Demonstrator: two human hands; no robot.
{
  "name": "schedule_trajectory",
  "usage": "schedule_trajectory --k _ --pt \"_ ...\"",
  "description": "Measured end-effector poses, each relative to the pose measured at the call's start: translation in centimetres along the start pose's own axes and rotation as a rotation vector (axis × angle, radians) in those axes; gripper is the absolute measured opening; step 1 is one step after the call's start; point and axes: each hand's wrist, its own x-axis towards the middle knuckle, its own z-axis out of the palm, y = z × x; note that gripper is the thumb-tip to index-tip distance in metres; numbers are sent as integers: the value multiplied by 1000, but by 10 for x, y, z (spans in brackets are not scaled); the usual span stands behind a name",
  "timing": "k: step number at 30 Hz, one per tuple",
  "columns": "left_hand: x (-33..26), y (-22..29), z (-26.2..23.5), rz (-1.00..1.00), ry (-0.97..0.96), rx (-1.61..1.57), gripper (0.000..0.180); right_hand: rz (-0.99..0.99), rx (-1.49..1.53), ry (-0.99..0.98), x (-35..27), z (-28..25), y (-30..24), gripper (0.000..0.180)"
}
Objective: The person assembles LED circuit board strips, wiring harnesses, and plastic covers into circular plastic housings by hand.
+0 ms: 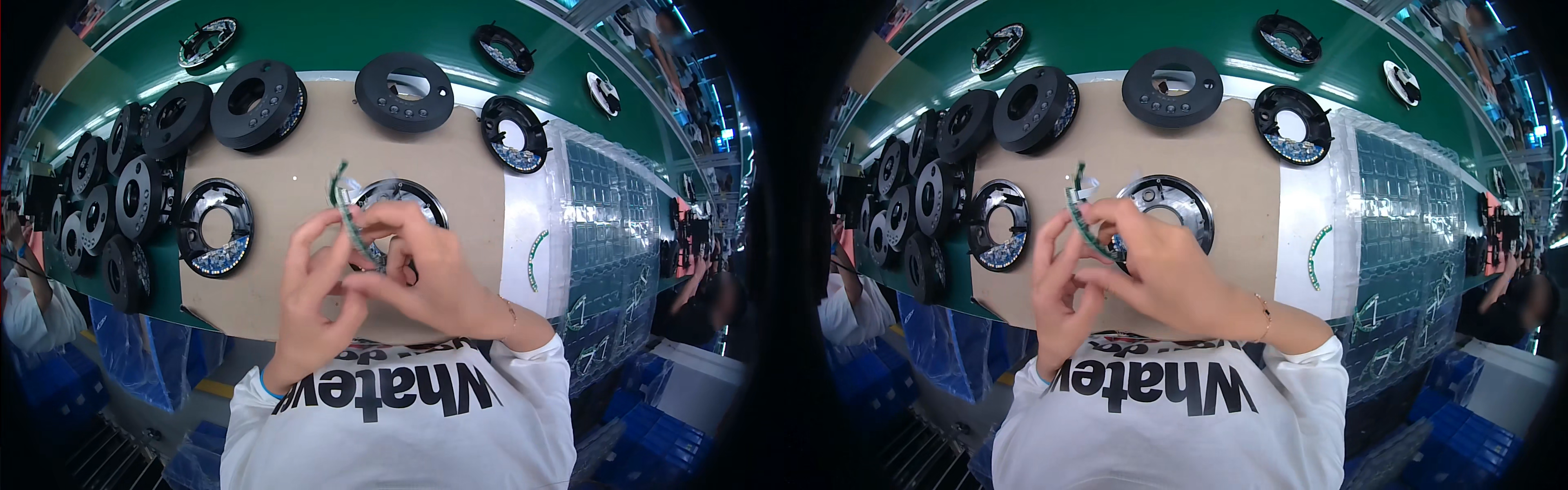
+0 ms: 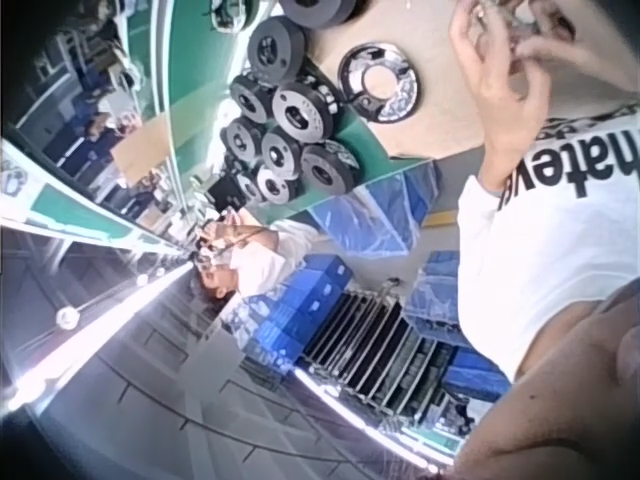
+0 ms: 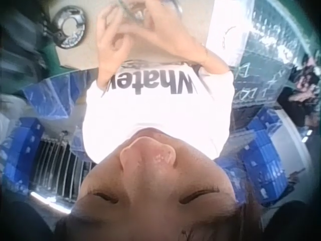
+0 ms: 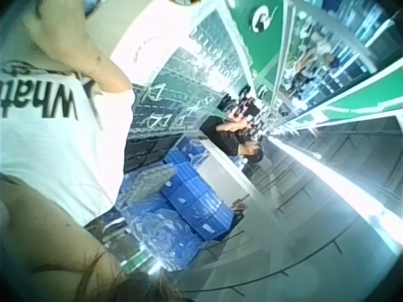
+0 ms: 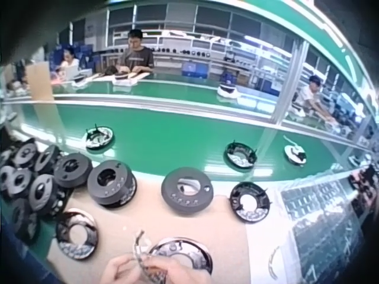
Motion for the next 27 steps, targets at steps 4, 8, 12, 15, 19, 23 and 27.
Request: schedule_trajectory --k 4,8,12,15,19,23,27 --pt "-5 -10 -8 -48 -80 -92 51 -27 -19 76 -5 -4 15 29" --pt "-14 -37 -27 137 89 -151 49 12 68 141 -10 -18 10 19" --pt "0 -13 -7 -80 189 -416 59 66 197 6 -10 -29 1 17" --pt "-4 -9 4 -191 110 -468 64 211 421 -82 -11 -35 -2 17" --pt "-2 -17 11 -256 74 -506 54 226 539 -61 -16 -28 3 17" --pt "2 -22 8 -131 -56 -498 52 276 540 -12 -19 -29 5 16" --pt "4 -14 19 -146 -86 -474 48 312 578 -13 -20 -30 3 16"
